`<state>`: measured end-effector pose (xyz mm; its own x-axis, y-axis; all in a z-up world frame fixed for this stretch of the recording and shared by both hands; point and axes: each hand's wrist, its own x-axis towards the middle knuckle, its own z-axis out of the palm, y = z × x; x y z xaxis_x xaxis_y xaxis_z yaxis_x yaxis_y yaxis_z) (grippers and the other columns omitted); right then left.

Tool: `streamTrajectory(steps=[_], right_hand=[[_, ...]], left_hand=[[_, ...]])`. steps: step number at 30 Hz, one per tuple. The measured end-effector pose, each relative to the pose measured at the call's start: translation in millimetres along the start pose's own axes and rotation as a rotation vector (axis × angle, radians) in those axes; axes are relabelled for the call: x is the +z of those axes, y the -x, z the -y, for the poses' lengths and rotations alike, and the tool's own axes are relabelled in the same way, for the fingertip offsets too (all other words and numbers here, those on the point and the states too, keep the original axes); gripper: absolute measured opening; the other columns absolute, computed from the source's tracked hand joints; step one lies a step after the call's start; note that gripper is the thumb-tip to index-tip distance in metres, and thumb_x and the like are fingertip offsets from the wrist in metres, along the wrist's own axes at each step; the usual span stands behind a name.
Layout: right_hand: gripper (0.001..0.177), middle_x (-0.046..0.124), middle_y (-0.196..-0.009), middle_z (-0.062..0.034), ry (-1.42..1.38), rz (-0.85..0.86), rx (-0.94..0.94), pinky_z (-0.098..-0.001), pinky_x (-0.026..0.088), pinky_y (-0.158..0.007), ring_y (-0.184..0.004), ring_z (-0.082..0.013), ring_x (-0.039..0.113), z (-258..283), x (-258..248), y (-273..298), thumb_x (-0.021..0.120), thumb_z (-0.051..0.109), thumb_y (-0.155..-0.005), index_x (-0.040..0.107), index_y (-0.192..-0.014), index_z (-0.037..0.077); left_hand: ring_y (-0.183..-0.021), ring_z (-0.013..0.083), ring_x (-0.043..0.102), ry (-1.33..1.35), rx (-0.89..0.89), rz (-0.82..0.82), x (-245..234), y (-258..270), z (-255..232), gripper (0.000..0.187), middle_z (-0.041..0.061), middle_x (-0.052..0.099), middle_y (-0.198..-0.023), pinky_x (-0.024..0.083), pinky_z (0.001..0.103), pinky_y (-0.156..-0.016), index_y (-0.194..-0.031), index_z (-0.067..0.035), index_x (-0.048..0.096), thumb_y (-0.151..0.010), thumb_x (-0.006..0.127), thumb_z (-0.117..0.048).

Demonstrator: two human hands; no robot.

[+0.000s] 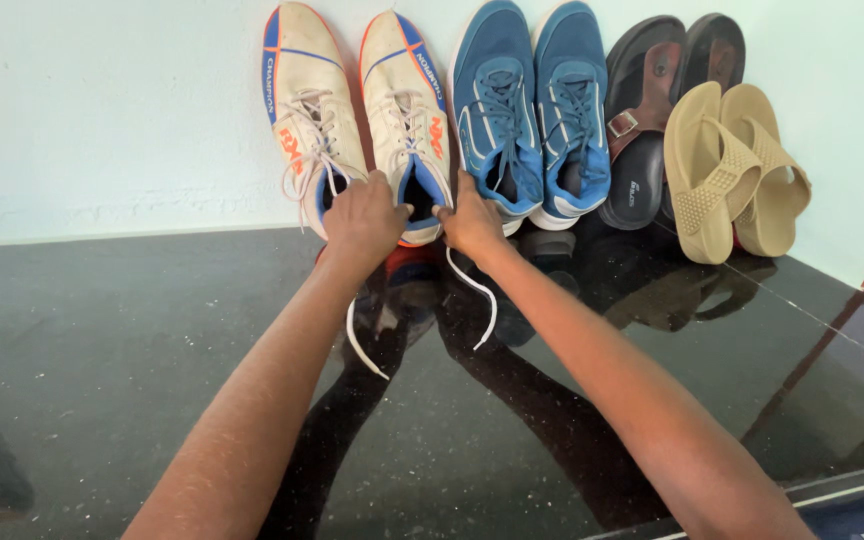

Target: The person organizes shoes by picking them up from a pile on the floor, placing them on a black shelf, and tying the laces of a pair of white sneakers. The person also arranges black shoes and flip-flops on the shelf.

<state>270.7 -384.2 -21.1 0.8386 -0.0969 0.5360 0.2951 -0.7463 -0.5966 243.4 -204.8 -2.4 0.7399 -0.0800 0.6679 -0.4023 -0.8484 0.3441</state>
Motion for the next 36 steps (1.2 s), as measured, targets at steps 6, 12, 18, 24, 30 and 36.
streamTrajectory(steps=[6, 12, 18, 24, 30, 36], right_hand=[[0.075, 0.072, -0.075, -0.0204, -0.001, 0.051, 0.037, -0.0431, 0.059, -0.071, -0.063, -0.0317, 0.074, 10.2, -16.9, 13.9, 0.068, 0.024, -0.093, 0.031, -0.155, 0.006], [0.077, 0.073, -0.08, -0.0185, -0.021, 0.087, 0.075, -0.0362, 0.062, -0.062, -0.061, -0.0276, 0.074, 24.4, -24.1, 20.4, 0.072, 0.022, -0.092, 0.031, -0.155, 0.007], [0.086, 0.072, -0.096, -0.0187, -0.078, 0.13, 0.108, -0.0325, 0.064, -0.058, -0.062, -0.0242, 0.074, 30.1, -30.1, 21.4, 0.075, 0.019, -0.087, 0.026, -0.157, 0.011], [0.087, 0.075, -0.095, -0.0227, -0.077, 0.166, 0.122, -0.0342, 0.063, -0.063, -0.066, -0.0265, 0.074, 26.9, -29.6, 24.5, 0.075, 0.019, -0.087, 0.027, -0.159, 0.012], [0.089, 0.071, -0.114, -0.0259, 0.175, 0.062, -0.132, -0.0496, 0.049, -0.097, -0.108, -0.0442, 0.065, -3.7, -8.6, 11.9, 0.082, 0.028, -0.081, 0.033, -0.154, 0.011], [0.089, 0.067, -0.123, -0.0265, 0.206, 0.098, -0.104, -0.0504, 0.047, -0.102, -0.116, -0.0459, 0.063, -3.4, -7.8, 12.5, 0.081, 0.029, -0.081, 0.033, -0.154, 0.013]], left_hand=[[-0.114, 0.0491, 0.062, -0.204, -0.037, -0.233, -34.8, -2.7, 9.0, 0.037, 0.027, 0.059, -0.126, 0.056, 0.054, -0.077, -0.123, -0.004, 0.057, -0.089, 0.068, -0.014], [-0.112, 0.0607, 0.054, 0.075, -0.343, -0.14, 5.1, -23.7, 77.9, 0.104, 0.042, 0.043, -0.129, 0.048, 0.057, -0.094, -0.156, 0.0, 0.009, -0.078, 0.076, -0.015], [-0.107, 0.0554, 0.061, 0.115, -0.389, -0.13, 16.0, -12.3, 76.1, 0.092, 0.037, 0.045, -0.131, 0.049, 0.055, -0.096, -0.165, -0.009, 0.008, -0.089, 0.058, 0.002], [-0.102, 0.053, 0.064, -0.036, -0.281, -0.055, 0.0, -4.7, 49.7, 0.092, 0.037, 0.044, -0.132, 0.053, 0.053, -0.088, -0.164, -0.006, 0.008, -0.087, 0.057, 0.008], [-0.101, 0.0538, 0.064, -0.105, -0.226, -0.02, -3.7, -4.5, 47.8, 0.094, 0.037, 0.044, -0.131, 0.054, 0.054, -0.083, -0.163, -0.003, 0.01, -0.084, 0.061, 0.008], [-0.1, 0.055, 0.064, -0.099, -0.2, -0.041, -0.3, -8.3, 54.5, 0.093, 0.038, 0.046, -0.13, 0.054, 0.055, -0.084, -0.162, -0.001, 0.012, -0.085, 0.062, 0.005]])
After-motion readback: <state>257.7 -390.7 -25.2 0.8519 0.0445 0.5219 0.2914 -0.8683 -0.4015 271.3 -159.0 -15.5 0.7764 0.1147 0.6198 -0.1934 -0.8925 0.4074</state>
